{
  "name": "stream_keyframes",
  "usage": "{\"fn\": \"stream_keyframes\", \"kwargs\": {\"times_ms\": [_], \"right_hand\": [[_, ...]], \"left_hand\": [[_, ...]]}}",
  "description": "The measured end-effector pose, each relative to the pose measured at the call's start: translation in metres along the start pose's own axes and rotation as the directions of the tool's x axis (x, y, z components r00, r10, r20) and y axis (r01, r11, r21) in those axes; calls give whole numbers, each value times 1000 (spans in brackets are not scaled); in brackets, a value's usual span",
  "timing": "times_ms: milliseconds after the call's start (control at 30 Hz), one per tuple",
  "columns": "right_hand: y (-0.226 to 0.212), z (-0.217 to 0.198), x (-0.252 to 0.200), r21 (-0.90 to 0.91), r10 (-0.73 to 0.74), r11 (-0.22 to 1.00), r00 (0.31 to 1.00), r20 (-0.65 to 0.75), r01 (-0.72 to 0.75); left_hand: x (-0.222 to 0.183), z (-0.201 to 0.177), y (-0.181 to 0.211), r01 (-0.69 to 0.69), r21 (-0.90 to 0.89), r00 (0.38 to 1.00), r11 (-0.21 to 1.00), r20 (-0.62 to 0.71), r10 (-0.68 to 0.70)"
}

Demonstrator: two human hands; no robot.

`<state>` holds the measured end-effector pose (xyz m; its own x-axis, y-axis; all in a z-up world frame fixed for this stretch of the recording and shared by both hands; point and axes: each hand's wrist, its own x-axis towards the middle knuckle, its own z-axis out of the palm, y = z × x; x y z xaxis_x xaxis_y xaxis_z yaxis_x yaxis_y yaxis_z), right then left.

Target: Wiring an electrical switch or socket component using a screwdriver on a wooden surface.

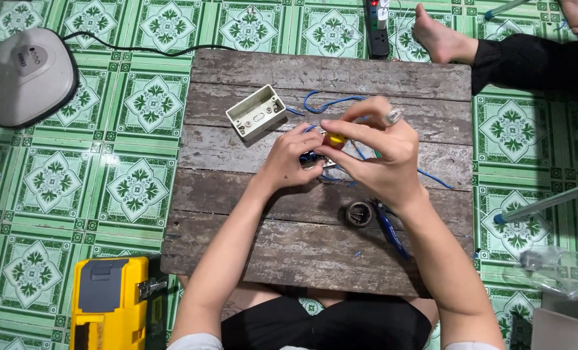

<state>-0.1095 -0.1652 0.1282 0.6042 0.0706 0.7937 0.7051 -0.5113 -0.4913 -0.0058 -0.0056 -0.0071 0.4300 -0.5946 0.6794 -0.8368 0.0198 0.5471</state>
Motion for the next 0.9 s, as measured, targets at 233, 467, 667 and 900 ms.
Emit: {"fn": "stream_keyframes", "kwargs": {"times_ms": [233,467,667,900], "right_hand": [[-7,-1,5,-2,11,1000,998,61,-11],[3,-1,2,-115,35,993,998,55,-29],[25,7,-17,-108,141,984,990,-20,-142],[54,18,-61,-46,521,853,853,35,-520]], "left_hand": [[2,-1,2,5,0,1000,1000,-8,-5],[-1,3,-3,6,-38,1000,999,-23,-7],[-3,1,-3,26,-32,999,999,-23,-27],[-11,12,-18,36,-42,998,998,-59,-38]]}}
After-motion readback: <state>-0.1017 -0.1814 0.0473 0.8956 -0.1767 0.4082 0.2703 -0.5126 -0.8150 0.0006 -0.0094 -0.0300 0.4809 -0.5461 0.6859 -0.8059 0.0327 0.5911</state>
